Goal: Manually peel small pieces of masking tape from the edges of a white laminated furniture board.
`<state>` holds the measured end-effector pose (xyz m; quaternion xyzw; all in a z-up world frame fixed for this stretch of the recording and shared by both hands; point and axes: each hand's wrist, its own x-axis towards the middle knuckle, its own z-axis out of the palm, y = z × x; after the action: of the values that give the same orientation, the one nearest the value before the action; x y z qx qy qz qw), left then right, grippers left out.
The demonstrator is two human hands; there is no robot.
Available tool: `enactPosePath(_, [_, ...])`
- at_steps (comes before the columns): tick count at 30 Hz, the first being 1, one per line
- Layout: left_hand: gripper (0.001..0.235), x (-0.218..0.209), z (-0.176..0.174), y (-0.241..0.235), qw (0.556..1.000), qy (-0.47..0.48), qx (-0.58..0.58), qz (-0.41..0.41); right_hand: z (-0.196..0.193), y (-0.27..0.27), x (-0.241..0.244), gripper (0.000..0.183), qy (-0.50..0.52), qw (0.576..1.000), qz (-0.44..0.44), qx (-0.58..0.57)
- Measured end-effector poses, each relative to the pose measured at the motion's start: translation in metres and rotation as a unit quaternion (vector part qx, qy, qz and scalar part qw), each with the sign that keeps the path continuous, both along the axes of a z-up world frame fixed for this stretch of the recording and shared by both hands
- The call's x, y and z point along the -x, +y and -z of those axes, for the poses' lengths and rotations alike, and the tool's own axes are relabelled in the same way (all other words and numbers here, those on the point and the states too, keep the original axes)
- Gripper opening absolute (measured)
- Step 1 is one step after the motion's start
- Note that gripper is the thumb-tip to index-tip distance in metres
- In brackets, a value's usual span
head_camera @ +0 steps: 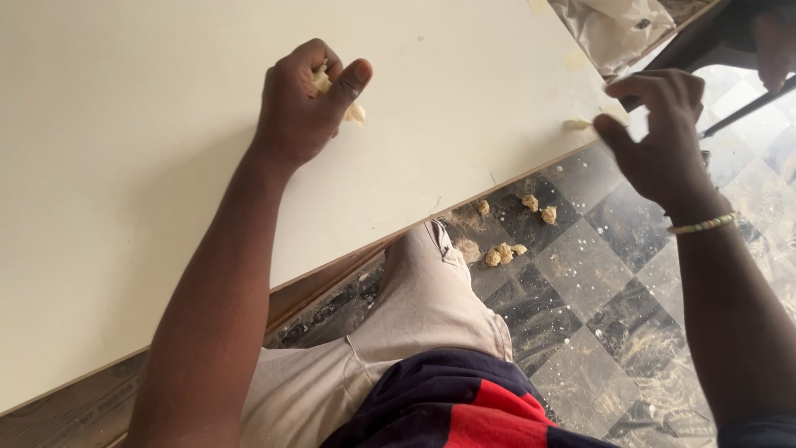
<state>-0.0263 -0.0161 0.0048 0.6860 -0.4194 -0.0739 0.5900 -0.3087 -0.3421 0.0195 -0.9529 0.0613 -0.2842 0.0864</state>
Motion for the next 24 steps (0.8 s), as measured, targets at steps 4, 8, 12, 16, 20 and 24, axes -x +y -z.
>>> enactPosePath(4, [0.054, -0.001, -0.001, 0.003, 1.0, -0.022, 0.008, -0.002, 0.006, 0.002, -0.003, 0.016, 0.017, 0.998, -0.058, 0.015])
enactPosePath(8, [0.054, 0.002, -0.004, 0.004, 1.0, -0.003, -0.014, -0.007, 0.043, -0.019, 0.002, 0.014, 0.001, 0.996, 0.02, 0.083])
enactPosePath(12, [0.053, 0.001, -0.003, 0.002, 1.0, -0.004, -0.014, -0.005, 0.046, -0.011, 0.031, 0.016, -0.031, 0.997, 0.059, 0.026])
enactPosePath(16, [0.054, 0.003, -0.005, 0.002, 1.0, 0.001, -0.02, -0.011, 0.104, -0.027, 0.051, 0.02, -0.121, 0.991, 0.048, 0.012])
enactPosePath(20, [0.055, 0.005, -0.006, 0.004, 0.999, 0.004, -0.025, -0.02, 0.13, 0.004, 0.045, 0.013, -0.138, 0.985, 0.075, 0.068])
enactPosePath(24, [0.054, 0.005, -0.006, 0.003, 0.999, -0.002, -0.026, -0.018, 0.162, 0.018, 0.009, 0.011, -0.152, 0.979, 0.122, 0.052])
